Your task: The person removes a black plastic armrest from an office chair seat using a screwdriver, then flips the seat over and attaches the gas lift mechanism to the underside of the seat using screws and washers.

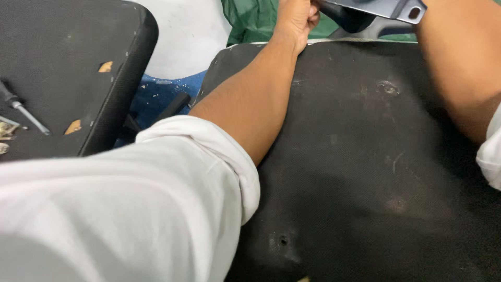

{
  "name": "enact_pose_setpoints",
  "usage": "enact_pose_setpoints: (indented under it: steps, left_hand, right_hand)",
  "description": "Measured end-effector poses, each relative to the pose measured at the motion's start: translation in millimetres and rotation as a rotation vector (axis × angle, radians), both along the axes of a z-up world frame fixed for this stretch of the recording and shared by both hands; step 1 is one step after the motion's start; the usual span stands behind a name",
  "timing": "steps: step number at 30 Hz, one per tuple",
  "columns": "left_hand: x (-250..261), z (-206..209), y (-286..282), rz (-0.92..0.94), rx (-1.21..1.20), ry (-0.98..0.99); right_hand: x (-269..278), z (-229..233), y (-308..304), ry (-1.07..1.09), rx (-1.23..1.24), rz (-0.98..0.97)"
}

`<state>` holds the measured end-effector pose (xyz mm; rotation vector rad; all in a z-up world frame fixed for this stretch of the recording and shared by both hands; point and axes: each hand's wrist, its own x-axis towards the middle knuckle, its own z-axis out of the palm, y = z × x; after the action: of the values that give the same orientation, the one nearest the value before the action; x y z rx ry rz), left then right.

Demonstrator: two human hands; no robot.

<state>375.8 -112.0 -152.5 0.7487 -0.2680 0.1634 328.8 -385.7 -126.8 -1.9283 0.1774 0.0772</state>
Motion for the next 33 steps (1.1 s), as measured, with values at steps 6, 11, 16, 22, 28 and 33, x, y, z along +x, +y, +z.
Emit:
enact_pose_setpoints:
  steps: [6,11,16,22,28,33]
  left_hand:
    - [-144.2,77.2,2.2,-0.062,0.405,0.027]
    - [-211.7,111.8,14.4,0.122,0.808,-0.129]
    - [-266.0,132.8,16.1,0.432,1.155,-0.181]
    - [-321.1,161.6,8.3,0.606,1.468,-0.116]
    - [-346.3,175.2,0.0,0.595,1.612,0.000]
    - [-359.3,175.1,-3.9,0.467,1.630,0.004]
  right_hand:
    - [-30.7,75.9,25.2,-0.192,0.164,0.140]
    - [-72.5,151.8,70.6,-0.329,0.273,0.292]
    - [-136.0,201.7,97.0,-0.439,0.380,0.427]
    - [-195.7,241.2,96.5,-0.525,0.479,0.529]
    - [-218.2,244.4,84.2,-0.518,0.557,0.553]
    - [-221.5,237.0,77.9,-0.340,0.771,0.532]
